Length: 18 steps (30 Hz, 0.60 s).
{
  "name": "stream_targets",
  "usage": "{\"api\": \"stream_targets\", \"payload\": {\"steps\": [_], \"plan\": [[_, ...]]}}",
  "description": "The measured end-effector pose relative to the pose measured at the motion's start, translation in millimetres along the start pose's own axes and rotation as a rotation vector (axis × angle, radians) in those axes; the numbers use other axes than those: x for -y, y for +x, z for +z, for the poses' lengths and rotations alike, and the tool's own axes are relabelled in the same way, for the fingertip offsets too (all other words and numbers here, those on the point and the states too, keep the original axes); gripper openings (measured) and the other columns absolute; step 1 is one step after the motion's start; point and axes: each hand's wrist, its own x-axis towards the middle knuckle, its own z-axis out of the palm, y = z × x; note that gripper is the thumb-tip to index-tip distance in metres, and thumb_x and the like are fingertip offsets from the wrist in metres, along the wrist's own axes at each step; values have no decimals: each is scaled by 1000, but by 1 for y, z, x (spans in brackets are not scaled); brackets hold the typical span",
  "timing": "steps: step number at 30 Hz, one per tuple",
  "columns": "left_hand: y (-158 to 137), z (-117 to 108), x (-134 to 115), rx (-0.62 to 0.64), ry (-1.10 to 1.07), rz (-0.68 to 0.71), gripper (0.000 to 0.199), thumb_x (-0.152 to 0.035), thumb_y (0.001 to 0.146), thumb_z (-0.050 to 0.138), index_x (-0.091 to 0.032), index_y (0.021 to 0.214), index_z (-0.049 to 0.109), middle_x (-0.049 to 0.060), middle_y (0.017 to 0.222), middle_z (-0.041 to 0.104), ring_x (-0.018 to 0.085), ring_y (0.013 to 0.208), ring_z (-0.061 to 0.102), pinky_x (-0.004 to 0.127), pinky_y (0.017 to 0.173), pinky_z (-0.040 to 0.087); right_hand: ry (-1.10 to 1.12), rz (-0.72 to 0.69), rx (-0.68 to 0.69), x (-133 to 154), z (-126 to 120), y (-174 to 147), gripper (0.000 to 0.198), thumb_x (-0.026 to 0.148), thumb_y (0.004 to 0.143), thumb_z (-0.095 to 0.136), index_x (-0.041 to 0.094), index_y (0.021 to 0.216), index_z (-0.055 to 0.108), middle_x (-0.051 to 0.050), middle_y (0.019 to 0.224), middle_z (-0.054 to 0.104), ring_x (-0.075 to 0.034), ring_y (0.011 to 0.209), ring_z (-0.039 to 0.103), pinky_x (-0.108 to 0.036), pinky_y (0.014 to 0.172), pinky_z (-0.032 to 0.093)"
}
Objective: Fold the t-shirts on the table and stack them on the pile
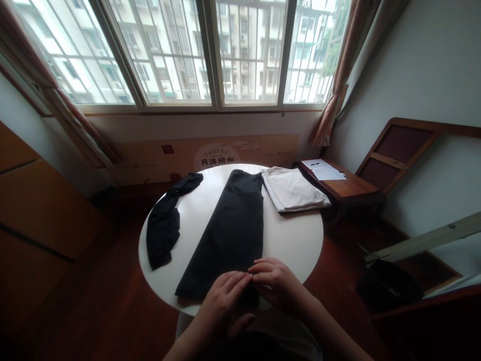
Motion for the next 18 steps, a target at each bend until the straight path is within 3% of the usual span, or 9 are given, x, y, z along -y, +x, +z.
{"api": "stream_targets", "payload": {"steps": [4,7,13,18], "plan": [[0,4,9,-114,149,-31,76,-3,75,53,-15,150,44,15,140,61,30,125,57,53,111,45,60,10,-130,8,4,3,22,23,95,60,23,112,74,-7,114,74,-20,115,66,-38,106,54],[-18,-5,33,-175,280,-152,79,6,68,44,-20,141,58,10,136,64,28,123,60,49,106,49,97,34,-182,12,6,3,20,22,95,61,23,109,75,-7,114,74,-21,118,66,-37,104,55],[-63,-31,86,-225,467,-384,62,2,73,43,-26,119,75,6,129,70,28,118,65,46,100,54,141,30,-193,13,4,5,20,22,93,63,24,109,75,-6,111,75,-20,116,67,-35,103,55],[-84,-40,101,-383,534,-458,55,-5,84,40,-26,120,75,4,125,72,24,111,70,35,89,60,101,-15,-158,16,2,7,22,23,93,63,26,112,74,-4,111,75,-19,115,66,-33,102,54]]}}
